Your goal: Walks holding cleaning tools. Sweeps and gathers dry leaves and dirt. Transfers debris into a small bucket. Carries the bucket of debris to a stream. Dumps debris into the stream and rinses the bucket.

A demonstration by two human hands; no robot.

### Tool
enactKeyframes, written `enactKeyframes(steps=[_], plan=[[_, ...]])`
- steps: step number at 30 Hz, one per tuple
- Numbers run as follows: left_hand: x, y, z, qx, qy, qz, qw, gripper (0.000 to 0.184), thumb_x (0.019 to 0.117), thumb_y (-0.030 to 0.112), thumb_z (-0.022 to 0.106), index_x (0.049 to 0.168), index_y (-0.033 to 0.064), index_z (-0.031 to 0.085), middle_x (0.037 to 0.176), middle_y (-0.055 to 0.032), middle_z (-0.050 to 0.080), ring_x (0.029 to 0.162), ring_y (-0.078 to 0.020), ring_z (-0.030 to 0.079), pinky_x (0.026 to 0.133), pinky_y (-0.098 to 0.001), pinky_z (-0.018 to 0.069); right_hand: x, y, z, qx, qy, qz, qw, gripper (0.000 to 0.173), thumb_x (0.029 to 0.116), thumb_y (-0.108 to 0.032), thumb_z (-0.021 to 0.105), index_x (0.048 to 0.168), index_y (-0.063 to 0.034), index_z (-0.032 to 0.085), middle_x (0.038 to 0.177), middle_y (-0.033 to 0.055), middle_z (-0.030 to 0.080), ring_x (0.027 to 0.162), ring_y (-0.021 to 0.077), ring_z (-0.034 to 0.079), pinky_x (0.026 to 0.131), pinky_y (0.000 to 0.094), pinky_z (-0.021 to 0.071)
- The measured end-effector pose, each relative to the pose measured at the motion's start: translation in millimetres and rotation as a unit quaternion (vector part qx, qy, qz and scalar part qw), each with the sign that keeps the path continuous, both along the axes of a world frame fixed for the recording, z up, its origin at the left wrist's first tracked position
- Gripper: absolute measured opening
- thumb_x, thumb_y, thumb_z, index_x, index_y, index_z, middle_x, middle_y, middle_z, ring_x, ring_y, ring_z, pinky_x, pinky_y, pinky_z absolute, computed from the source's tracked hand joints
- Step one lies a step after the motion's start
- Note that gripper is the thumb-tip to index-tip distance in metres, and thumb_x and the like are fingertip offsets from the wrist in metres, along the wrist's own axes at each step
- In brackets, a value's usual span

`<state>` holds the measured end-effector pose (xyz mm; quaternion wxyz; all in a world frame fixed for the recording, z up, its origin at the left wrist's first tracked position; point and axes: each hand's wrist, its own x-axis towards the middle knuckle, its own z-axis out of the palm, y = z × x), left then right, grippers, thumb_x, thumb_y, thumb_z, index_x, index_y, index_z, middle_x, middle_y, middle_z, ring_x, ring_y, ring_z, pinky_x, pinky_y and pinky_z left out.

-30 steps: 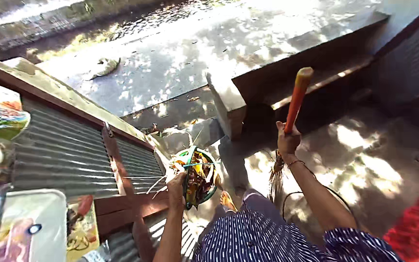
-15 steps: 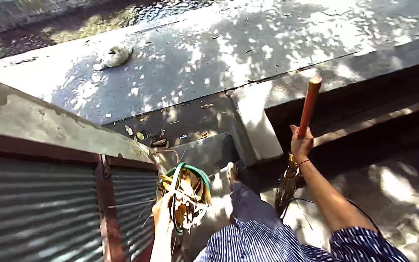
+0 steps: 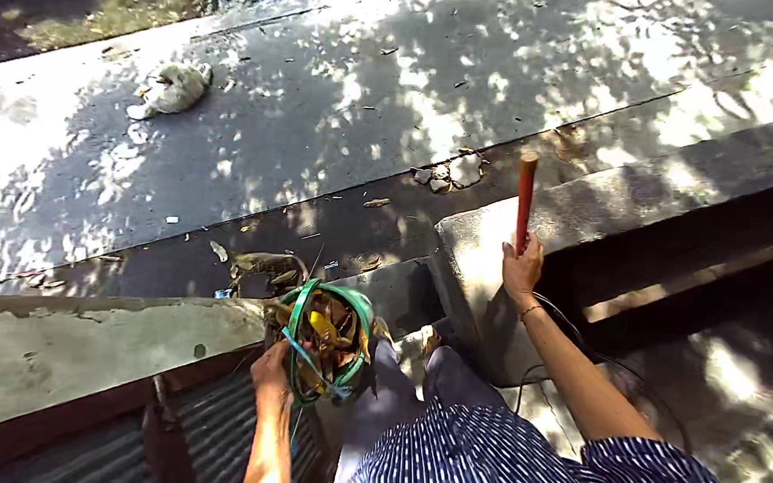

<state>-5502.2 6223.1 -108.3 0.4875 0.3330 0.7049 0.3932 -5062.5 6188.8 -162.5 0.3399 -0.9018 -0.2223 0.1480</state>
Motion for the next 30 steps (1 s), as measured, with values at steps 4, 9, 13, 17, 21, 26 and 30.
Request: enactKeyframes(steps=[4,9,13,17,21,26,30], plan=[[-5.7,73.6,-27.3,0.006,-0.019,-0.037,0.999,0.031,0.1044,0.008,0.043,0.087,0.0007,0.067,0.071,-0.0001,0.07,0.061,-0.0073,0.066,0.058,-0.0238,0.0566,-35.9,30.2,-6.1,0.091,-0.211,0.053,0.972,0.06,0.1002,-0.023,0.058,0.148,0.0119,0.045,0.154,0.0358,0.039,0.145,0.0512,0.037,0.12,0.0556,0.0311],[-17.0,175.3,-73.9,0.017,-0.055,-0.108,0.993,0.034,0.1039,0.008,0.043,0.083,0.0018,0.069,0.07,-0.002,0.072,0.059,-0.0081,0.066,0.056,-0.0234,0.0549,-116.1,125.7,-19.5,0.248,-0.244,0.15,0.925,0.033,0.097,-0.009,0.057,0.121,0.0104,0.067,0.136,0.0341,0.059,0.131,0.0479,0.055,0.113,0.052,0.0423],[-22.7,246.3,-99.3,0.035,-0.077,-0.161,0.983,0.029,0.1001,0.005,0.049,0.08,0.003,0.069,0.066,0.0021,0.067,0.057,-0.0057,0.062,0.057,-0.024,0.0548,-195.4,222.1,-53.0,0.268,-0.062,0.314,0.909,0.026,0.0997,-0.006,0.056,0.115,0.009,0.07,0.112,0.0234,0.072,0.105,0.0309,0.072,0.096,0.0439,0.0568],[-22.1,304.6,-95.8,0.036,-0.062,-0.196,0.978,0.023,0.1,0.009,0.057,0.082,-0.0009,0.067,0.069,0.0006,0.065,0.06,-0.0058,0.061,0.062,-0.0255,0.054,-252.9,301.6,-33.1,0.211,-0.003,0.546,0.811,0.028,0.1019,-0.011,0.055,0.123,-0.0038,0.071,0.116,0.0162,0.072,0.091,0.0256,0.072,0.077,0.0431,0.0606],[-28.9,364.3,-84.4,0.041,-0.022,-0.258,0.965,0.025,0.1011,0.009,0.055,0.085,-0.0044,0.069,0.068,-0.0002,0.065,0.058,-0.0037,0.058,0.06,-0.0237,0.0514,-282.1,366.9,-29.2,0.216,-0.011,0.656,0.723,0.039,0.0965,-0.009,0.058,0.131,-0.0225,0.071,0.145,0.0172,0.058,0.098,0.0301,0.073,0.074,0.0473,0.0611],[-34.0,419.1,-85.6,0.048,0.01,-0.265,0.963,0.026,0.1012,0.012,0.054,0.083,-0.0014,0.067,0.066,0.0015,0.06,0.058,-0.0038,0.055,0.06,-0.0244,0.0489,-284.0,446.6,-31.3,0.251,-0.008,0.672,0.697,0.024,0.0967,-0.018,0.062,0.116,-0.0171,0.078,0.132,0.0101,0.069,0.099,0.0259,0.073,0.079,0.0477,0.0598],[-20.5,463.5,-89.5,0.023,0.019,-0.25,0.968,0.023,0.1004,0.011,0.057,0.085,-0.002,0.069,0.068,0.0013,0.06,0.058,-0.0029,0.053,0.059,-0.0232,0.0471,-279.4,498.1,-27.4,0.221,-0.05,0.684,0.693,0.019,0.0926,-0.007,0.067,0.109,-0.0077,0.076,0.112,0.0117,0.075,0.1,0.0316,0.074,0.076,0.0514,0.0608]])
